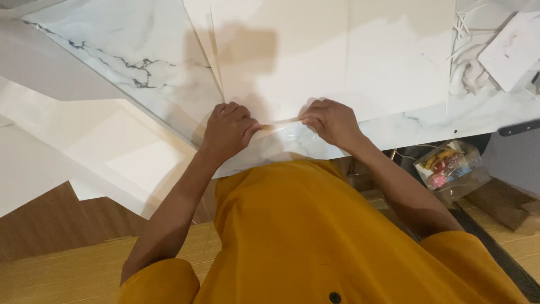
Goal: Assembling white cardboard cake boxes on a countertop.
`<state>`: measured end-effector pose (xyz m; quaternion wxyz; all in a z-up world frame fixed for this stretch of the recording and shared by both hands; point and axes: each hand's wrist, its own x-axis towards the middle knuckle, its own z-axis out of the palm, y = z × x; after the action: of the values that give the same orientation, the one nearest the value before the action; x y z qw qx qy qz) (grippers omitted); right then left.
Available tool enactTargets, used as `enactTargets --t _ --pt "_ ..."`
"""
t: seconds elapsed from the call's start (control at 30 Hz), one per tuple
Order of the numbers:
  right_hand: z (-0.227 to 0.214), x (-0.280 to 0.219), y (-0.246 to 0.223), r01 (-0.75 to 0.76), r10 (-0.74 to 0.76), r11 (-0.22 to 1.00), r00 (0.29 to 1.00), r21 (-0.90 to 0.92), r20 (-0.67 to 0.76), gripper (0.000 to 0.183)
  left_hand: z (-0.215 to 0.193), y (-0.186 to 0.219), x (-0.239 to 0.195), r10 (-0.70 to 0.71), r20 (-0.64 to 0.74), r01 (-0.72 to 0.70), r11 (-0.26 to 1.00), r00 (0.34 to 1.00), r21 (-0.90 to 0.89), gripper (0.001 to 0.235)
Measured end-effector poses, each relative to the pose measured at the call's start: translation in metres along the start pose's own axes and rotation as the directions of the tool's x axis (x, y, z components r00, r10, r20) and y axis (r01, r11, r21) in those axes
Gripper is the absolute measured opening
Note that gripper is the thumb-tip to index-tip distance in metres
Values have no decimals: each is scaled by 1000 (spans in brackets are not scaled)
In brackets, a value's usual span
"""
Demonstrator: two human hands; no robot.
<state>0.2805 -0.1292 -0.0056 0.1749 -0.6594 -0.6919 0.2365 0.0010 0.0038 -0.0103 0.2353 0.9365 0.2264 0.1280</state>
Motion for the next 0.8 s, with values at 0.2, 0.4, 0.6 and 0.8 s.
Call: enactTargets --t 0.2,0.4,0.6,0.8 --pt "-34 32 -25 -467 469 875 883 -127 -16 73 3 -7 16 -277 63 280 958 959 -64 20" --pt "34 5 48 -199 184 858 980 -474 -78 101 4 30 38 -426 175 405 903 888 144 40" --pt "31 9 44 -220 202 897 975 -384 -88 84 66 56 46 -106 69 104 994 992 23 69" --pt "-23 2 78 -254 251 936 967 243 44 63 62 41 50 -167 44 165 985 985 49 70"
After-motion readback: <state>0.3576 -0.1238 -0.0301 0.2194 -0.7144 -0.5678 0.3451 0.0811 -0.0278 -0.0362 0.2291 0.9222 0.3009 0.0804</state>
